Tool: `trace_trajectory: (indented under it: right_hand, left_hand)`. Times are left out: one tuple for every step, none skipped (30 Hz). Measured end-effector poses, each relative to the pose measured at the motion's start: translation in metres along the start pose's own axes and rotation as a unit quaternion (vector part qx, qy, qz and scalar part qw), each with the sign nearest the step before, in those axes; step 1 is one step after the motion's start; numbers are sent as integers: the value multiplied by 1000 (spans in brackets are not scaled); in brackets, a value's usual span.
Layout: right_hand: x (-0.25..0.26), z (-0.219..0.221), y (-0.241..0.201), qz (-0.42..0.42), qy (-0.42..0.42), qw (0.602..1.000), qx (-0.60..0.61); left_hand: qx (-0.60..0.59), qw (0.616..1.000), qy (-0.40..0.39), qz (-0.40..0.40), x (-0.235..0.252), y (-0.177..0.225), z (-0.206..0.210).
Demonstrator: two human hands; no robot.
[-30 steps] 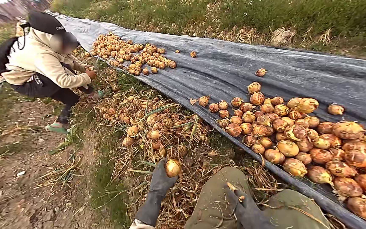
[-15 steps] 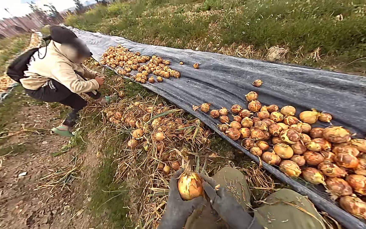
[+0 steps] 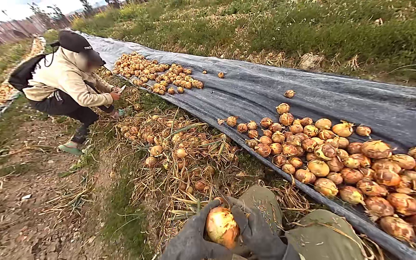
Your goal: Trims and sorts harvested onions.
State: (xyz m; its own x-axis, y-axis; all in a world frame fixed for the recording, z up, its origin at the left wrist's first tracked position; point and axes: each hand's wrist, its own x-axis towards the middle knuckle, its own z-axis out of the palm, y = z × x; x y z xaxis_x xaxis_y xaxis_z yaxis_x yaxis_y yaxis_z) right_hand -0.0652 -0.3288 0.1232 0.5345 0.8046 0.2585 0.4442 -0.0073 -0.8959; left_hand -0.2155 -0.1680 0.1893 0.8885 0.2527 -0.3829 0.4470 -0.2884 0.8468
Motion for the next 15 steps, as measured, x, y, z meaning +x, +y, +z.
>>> trace_trajectory:
  right_hand:
    - [-4,3,9,-64,21,996,-63]
    - [-7,3,16,-118,47,986,-105]
    - [-11,2,19,-144,69,981,-113]
    - [-16,-1,19,-126,76,985,-90]
    - [-22,-5,19,-68,73,994,-47]
    - [-26,-8,20,10,83,996,-6]
    - [-27,-11,22,88,92,992,5]
    - [-29,-16,25,152,74,985,-19]
    - [-31,-22,28,199,32,977,-63]
    - [-32,-28,29,242,-34,963,-112]
    - [-31,-32,28,275,-106,944,-150]
    - [-29,-32,26,288,-167,926,-177]
    - [-26,-31,23,288,-207,916,-186]
    - [-23,-29,19,287,-215,918,-173]
    - [-20,-25,17,284,-191,929,-142]
  left_hand:
    - [-56,997,-27,-42,-4,-2,7]
    - [-105,991,-43,-69,-8,-3,16]
    - [-149,985,-45,-79,-13,-3,26]
    - [-190,978,-37,-83,-18,-6,34]
    - [-213,973,-24,-81,-20,-12,38]
    - [-231,969,-1,-83,-19,-18,39]
    - [-232,968,27,-88,-15,-18,38]
    - [-214,971,57,-89,-8,-15,34]
    - [-178,977,79,-86,-1,-7,28]
    - [-128,984,88,-83,7,3,21]
    - [-64,990,96,-81,14,15,14]
    - [17,991,110,-76,21,29,10]
    - [120,982,125,-72,26,42,7]
    - [225,963,128,-71,30,56,6]
    - [306,942,113,-70,33,70,7]
